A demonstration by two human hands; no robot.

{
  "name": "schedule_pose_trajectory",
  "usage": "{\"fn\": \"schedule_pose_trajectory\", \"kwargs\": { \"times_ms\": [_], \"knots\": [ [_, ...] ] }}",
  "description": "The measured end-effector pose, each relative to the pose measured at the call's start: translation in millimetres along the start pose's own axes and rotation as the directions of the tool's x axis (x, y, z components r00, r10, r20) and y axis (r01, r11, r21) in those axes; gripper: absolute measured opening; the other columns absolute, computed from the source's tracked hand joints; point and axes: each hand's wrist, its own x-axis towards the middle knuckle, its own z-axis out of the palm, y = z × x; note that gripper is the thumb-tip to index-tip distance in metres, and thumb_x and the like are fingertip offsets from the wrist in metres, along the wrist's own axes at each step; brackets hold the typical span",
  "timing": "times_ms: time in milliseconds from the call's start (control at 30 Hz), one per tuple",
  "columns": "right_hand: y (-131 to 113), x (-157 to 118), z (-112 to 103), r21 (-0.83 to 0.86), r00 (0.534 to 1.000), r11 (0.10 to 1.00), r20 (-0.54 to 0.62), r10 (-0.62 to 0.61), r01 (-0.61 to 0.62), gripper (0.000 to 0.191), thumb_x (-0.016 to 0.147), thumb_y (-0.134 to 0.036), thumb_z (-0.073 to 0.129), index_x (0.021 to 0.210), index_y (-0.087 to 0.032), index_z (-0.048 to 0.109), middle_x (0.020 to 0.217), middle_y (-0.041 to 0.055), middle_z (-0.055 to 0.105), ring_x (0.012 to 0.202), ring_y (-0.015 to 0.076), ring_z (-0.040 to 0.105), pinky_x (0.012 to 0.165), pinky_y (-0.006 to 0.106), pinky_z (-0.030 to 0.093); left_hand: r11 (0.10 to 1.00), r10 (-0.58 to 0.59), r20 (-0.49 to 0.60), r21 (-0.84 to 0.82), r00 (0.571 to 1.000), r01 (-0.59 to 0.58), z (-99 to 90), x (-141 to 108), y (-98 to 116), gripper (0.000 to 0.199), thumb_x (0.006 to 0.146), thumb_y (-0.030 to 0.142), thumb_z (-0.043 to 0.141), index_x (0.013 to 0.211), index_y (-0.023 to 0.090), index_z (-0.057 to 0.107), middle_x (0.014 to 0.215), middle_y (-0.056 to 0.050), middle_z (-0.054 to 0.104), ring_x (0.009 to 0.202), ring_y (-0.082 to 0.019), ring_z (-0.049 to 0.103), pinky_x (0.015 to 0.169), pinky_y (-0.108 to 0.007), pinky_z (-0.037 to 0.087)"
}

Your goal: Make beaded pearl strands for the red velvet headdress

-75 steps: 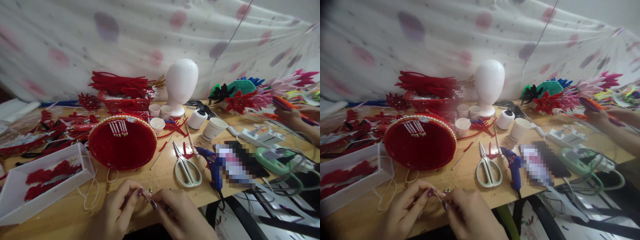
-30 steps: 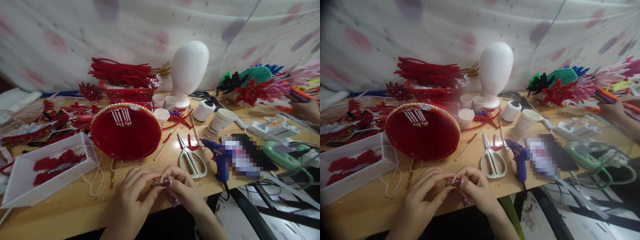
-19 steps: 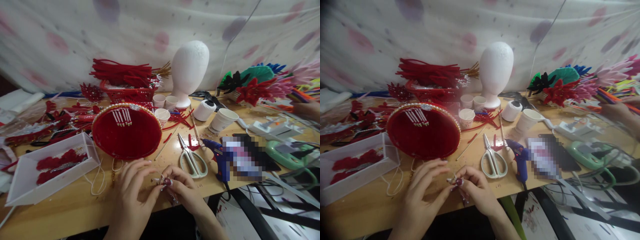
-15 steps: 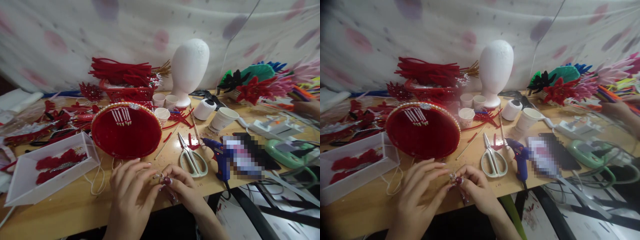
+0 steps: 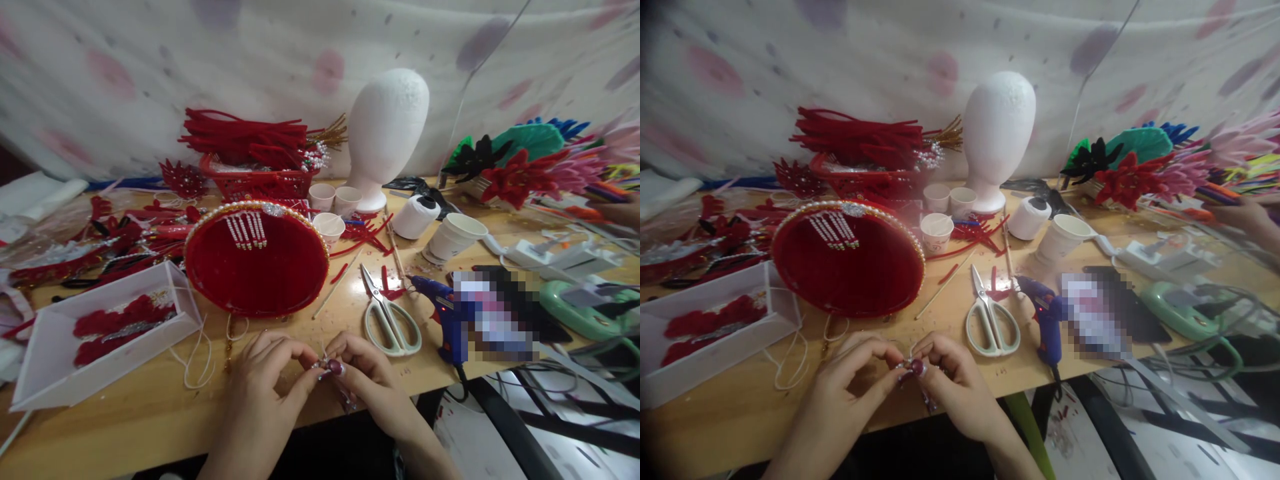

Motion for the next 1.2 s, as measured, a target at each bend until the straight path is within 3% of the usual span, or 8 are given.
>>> {"fn": "schedule_pose_trajectory", "kwargs": {
  "times_ms": [500,700,800,933,1200],
  "knots": [
    [-7.1,-2.5,5.1,-0.055,0.998,0.997,0.009,0.061,-0.06,0.038,0.093,-0.055,0.064,0.087,-0.018,0.06,0.067,-0.0049,0.049,0.056,0.0094,0.042,0.052,0.022,0.035,1.0,0.027,0.028,0.008,0.999,-0.027,-3.4,3.4,-4.2,0.009,0.092,0.024,0.067,0.084,0.027,0.064,0.086,0.001,0.068,0.087,-0.022,0.064,0.077,-0.035,0.049],
    [-5.0,-3.6,4.4,-0.003,0.997,0.997,-0.028,0.072,-0.072,0.035,0.095,-0.053,0.064,0.092,-0.019,0.058,0.069,-0.005,0.05,0.056,0.0089,0.042,0.054,0.022,0.035,0.992,0.106,-0.05,0.078,0.993,-0.102,-3.2,-0.3,-3.1,0.012,0.095,0.019,0.062,0.085,0.026,0.06,0.086,0.001,0.069,0.091,-0.022,0.065,0.087,-0.039,0.048],
    [-3.6,-3.7,1.2,0.038,0.998,0.997,-0.014,0.065,-0.065,0.033,0.095,-0.051,0.065,0.093,-0.018,0.059,0.071,-0.0047,0.05,0.056,0.0082,0.042,0.054,0.022,0.034,0.984,0.156,-0.084,0.1,0.984,-0.147,0.0,-1.5,-2.8,0.011,0.095,0.016,0.062,0.099,0.027,0.062,0.087,0.002,0.072,0.094,-0.022,0.065,0.095,-0.043,0.045],
    [-3.4,-2.4,0.7,0.075,0.999,0.996,0.007,0.048,-0.048,0.032,0.096,-0.05,0.065,0.094,-0.018,0.06,0.068,-0.005,0.051,0.056,0.0082,0.042,0.054,0.021,0.033,0.977,0.206,-0.116,0.077,0.972,-0.198,6.7,-1.0,-1.4,0.028,0.094,0.012,0.064,0.115,0.031,0.065,0.093,0.003,0.075,0.099,-0.022,0.063,0.099,-0.046,0.045],
    [-4.8,-1.7,1.5,0.099,0.999,0.994,-0.015,0.052,-0.05,0.03,0.096,-0.048,0.066,0.092,-0.018,0.062,0.067,-0.005,0.051,0.056,0.0079,0.043,0.054,0.02,0.034,0.991,0.118,-0.149,-0.041,0.982,-0.126,9.1,-0.4,3.8,0.021,0.092,0.01,0.066,0.1,0.028,0.071,0.086,0.003,0.072,0.09,-0.019,0.064,0.089,-0.038,0.05]
  ]
}}
